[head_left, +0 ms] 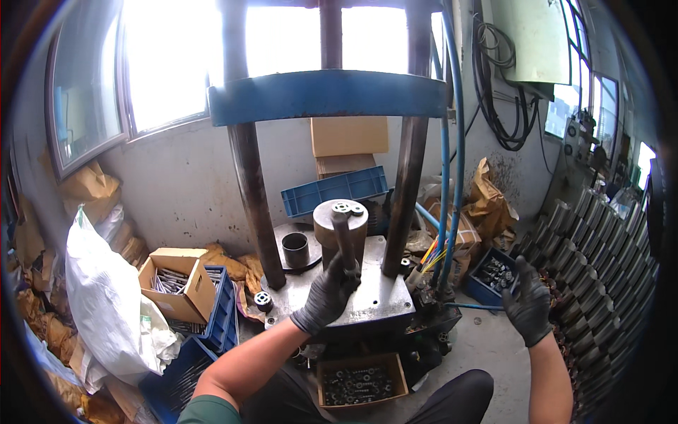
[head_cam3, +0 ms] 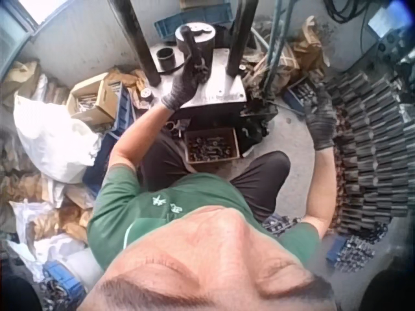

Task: The person cleans small metal components with a cloth before placing them into a manual press machine and retrieving rods from a crate.

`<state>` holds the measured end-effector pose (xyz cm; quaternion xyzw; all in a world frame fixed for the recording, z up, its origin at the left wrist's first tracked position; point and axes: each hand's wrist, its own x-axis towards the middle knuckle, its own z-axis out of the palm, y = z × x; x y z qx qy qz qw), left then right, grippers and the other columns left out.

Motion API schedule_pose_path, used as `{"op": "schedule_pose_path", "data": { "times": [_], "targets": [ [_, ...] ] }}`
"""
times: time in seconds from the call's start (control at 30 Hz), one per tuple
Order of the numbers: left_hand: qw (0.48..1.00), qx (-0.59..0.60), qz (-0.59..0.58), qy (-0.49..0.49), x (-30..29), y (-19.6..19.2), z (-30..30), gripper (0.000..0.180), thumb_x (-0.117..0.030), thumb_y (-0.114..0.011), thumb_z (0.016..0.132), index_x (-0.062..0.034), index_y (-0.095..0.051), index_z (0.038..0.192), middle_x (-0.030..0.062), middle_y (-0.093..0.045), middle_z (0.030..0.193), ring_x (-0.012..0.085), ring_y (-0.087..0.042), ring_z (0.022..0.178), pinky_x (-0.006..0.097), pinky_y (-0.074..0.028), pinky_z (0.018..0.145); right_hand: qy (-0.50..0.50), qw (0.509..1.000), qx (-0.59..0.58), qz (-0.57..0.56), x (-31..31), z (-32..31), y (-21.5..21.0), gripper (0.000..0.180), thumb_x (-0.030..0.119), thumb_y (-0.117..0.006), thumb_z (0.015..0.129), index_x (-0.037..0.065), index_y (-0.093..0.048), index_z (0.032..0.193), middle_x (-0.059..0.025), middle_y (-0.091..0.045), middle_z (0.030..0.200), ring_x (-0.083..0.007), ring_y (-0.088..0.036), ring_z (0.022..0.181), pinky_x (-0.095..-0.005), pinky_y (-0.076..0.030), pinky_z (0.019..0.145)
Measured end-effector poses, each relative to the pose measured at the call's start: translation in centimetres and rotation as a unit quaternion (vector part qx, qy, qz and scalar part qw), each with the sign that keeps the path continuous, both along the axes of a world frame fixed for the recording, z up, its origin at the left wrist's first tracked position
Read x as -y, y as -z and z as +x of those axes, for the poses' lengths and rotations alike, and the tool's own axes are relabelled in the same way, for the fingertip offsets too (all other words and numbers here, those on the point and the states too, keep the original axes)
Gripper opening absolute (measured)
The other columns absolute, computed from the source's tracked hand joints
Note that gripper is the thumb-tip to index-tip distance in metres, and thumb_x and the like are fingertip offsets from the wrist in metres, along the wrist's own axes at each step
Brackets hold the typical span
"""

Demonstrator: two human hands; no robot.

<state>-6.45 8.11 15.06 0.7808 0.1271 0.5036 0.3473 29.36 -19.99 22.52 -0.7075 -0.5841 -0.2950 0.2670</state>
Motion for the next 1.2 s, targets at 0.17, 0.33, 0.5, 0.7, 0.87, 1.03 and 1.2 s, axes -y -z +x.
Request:
{"op": "schedule_pose_path", "data": {
  "times": [0.17, 0.33, 0.5, 0.7, 0.87, 1.03, 1.2],
  "targets": [
    [0.987, 0.072, 0.097, -0.108, -10.0, -6.9, 3.4, 0.068, 0.016, -0.056, 0.097, -0.0096, -0.036, 0.156, 0.0042, -0.052, 0.103, 0.017, -0.064, 0.093, 0.034, -0.063, 0.08, 0.032, 0.994, -0.058, 0.092, -5.1, 3.8, -1.6, 0.083, 0.039, -0.082, 0.085, 0.004, -0.049, 0.153, -0.0263, -0.067, 0.131, -0.0426, -0.07, 0.112, -0.0455, -0.058, 0.097],
    [0.986, 0.135, -0.044, -0.09, -16.5, -10.0, 5.4, 0.061, 0.02, -0.055, 0.095, -0.0126, -0.042, 0.144, 0.0041, -0.054, 0.1, 0.0163, -0.064, 0.088, 0.032, -0.063, 0.078, 0.099, 0.987, -0.128, 0.015, -8.1, 3.0, -5.7, 0.055, 0.049, -0.077, 0.09, 0.0, -0.079, 0.116, -0.0229, -0.067, 0.134, -0.038, -0.067, 0.122, -0.0455, -0.054, 0.104],
    [0.978, 0.078, -0.112, -0.158, -19.8, -9.7, 6.0, 0.052, 0.015, -0.064, 0.092, -0.0135, -0.047, 0.131, 0.0057, -0.058, 0.091, 0.0166, -0.065, 0.078, 0.033, -0.062, 0.064, 0.122, 0.987, -0.101, -0.022, -8.1, 4.3, -5.1, 0.059, 0.047, -0.077, 0.089, 0.002, -0.074, 0.128, -0.0235, -0.064, 0.138, -0.0391, -0.065, 0.126, -0.0461, -0.053, 0.106],
    [0.984, 0.007, -0.06, -0.17, -22.7, -9.1, 5.3, 0.048, 0.008, -0.071, 0.093, -0.0122, -0.051, 0.132, 0.0084, -0.065, 0.093, 0.0191, -0.068, 0.082, 0.034, -0.061, 0.072, 0.116, 0.987, -0.115, -0.009, -8.2, 5.6, -4.2, 0.059, 0.04, -0.076, 0.088, 0.002, -0.07, 0.133, -0.025, -0.063, 0.141, -0.0416, -0.063, 0.128, -0.0475, -0.053, 0.106],
    [0.977, -0.091, -0.011, -0.194, -18.8, -11.1, 6.1, 0.047, 0.003, -0.075, 0.094, -0.0135, -0.056, 0.134, 0.0072, -0.069, 0.101, 0.0159, -0.066, 0.091, 0.033, -0.058, 0.086, 0.124, 0.966, -0.181, -0.135, -6.4, 3.6, -5.8, 0.05, 0.036, -0.074, 0.087, -0.002, -0.074, 0.121, -0.0239, -0.066, 0.136, -0.0399, -0.068, 0.119, -0.0468, -0.056, 0.1],
    [0.976, -0.098, -0.025, -0.194, -19.4, -9.8, 6.4, 0.045, 0.004, -0.072, 0.095, -0.0154, -0.058, 0.134, 0.0046, -0.068, 0.101, 0.0129, -0.063, 0.087, 0.031, -0.058, 0.08, 0.058, 0.98, -0.171, -0.084, -3.1, 1.3, -3.5, 0.04, 0.024, -0.076, 0.082, 0.001, -0.076, 0.115, -0.0218, -0.069, 0.129, -0.0393, -0.069, 0.115, -0.0458, -0.057, 0.097],
    [0.971, -0.042, -0.077, -0.224, -19.1, -8.3, 7.2, 0.043, 0.0, -0.073, 0.097, -0.0146, -0.058, 0.135, 0.0066, -0.069, 0.096, 0.0148, -0.065, 0.084, 0.033, -0.057, 0.075, 0.069, 0.984, -0.082, -0.143, 1.4, 0.1, -0.2, 0.054, 0.02, -0.07, 0.082, 0.002, -0.067, 0.132, -0.0194, -0.067, 0.134, -0.0405, -0.068, 0.117, -0.0464, -0.056, 0.1]
  ]
}}
